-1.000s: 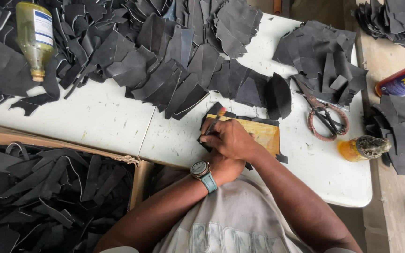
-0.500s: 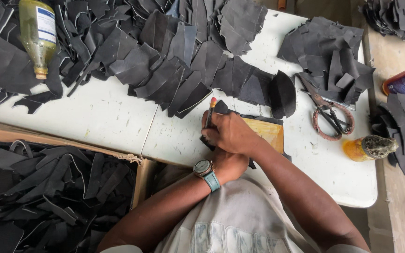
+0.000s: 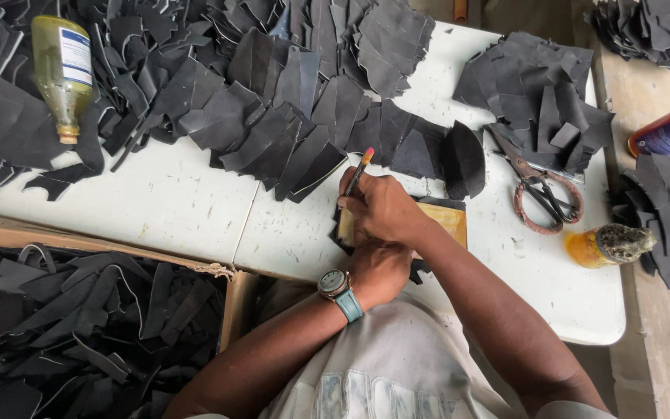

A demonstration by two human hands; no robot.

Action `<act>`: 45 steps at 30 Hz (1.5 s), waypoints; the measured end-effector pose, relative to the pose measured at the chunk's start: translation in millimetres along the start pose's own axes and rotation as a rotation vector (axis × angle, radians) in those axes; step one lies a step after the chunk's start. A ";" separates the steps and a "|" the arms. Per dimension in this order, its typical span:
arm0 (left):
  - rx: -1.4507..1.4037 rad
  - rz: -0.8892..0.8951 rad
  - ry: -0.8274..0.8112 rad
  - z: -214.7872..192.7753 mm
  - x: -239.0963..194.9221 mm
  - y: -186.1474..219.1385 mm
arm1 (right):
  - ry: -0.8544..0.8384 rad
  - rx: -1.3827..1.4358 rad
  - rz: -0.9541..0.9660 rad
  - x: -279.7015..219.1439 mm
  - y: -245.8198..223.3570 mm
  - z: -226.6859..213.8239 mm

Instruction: The person aligns two pieces of black rubber on a wooden template and uses a pencil to trace the outline. They then use shears to cut the rubber along the traced line, creating a shaped piece. The process is repeated with another piece of rubber.

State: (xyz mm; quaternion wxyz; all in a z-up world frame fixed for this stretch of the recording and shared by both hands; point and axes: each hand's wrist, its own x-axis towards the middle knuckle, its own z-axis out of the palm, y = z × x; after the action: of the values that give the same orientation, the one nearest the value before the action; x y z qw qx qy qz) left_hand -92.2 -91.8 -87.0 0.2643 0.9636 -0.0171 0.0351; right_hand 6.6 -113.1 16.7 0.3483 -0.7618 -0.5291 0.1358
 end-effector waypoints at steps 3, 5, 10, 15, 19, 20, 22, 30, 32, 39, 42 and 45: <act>-0.001 0.066 0.186 3.0 1.6 -0.4 | -0.084 -0.141 -0.008 1.4 -0.2 3.3; -0.014 0.103 0.247 5.0 1.0 -2.7 | -0.117 -0.191 0.008 4.3 0.4 3.5; 0.073 0.063 0.139 3.6 2.5 -0.7 | -0.107 -0.251 -0.004 4.0 2.1 8.3; -0.122 0.053 0.200 -3.8 2.6 0.6 | -0.032 -0.204 0.033 13.3 13.4 4.5; -0.122 -0.126 -0.034 -11.7 5.2 6.9 | -0.015 -0.254 -0.052 8.6 14.2 9.7; -0.097 -0.059 0.099 -14.2 2.1 10.2 | 0.003 -0.212 0.000 10.9 18.0 8.1; -0.037 0.085 0.372 -26.0 -1.2 14.4 | 0.043 -0.133 0.092 26.3 26.4 -0.5; 0.024 -0.037 0.119 -31.8 5.3 13.9 | 0.013 0.084 0.123 24.6 32.4 -13.7; 0.024 -0.028 0.140 -29.9 5.5 13.9 | -0.023 -0.001 0.110 25.4 29.4 -17.8; 0.024 -0.092 -0.030 -52.4 8.7 24.0 | -0.033 0.023 0.213 -12.3 59.2 -68.6; 0.030 -0.142 -0.138 -64.7 12.5 33.7 | 0.007 0.099 0.323 -41.2 76.0 -87.7; 0.055 -0.186 -0.270 -81.5 21.1 42.9 | 0.066 0.191 0.369 -64.0 79.7 -96.4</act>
State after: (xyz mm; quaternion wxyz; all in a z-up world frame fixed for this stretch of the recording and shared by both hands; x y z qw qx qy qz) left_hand -78.1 -87.4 6.2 0.2354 0.9639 0.0380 -0.1188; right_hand 93.0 -223.8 22.0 0.4051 -0.8133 -0.3539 0.2218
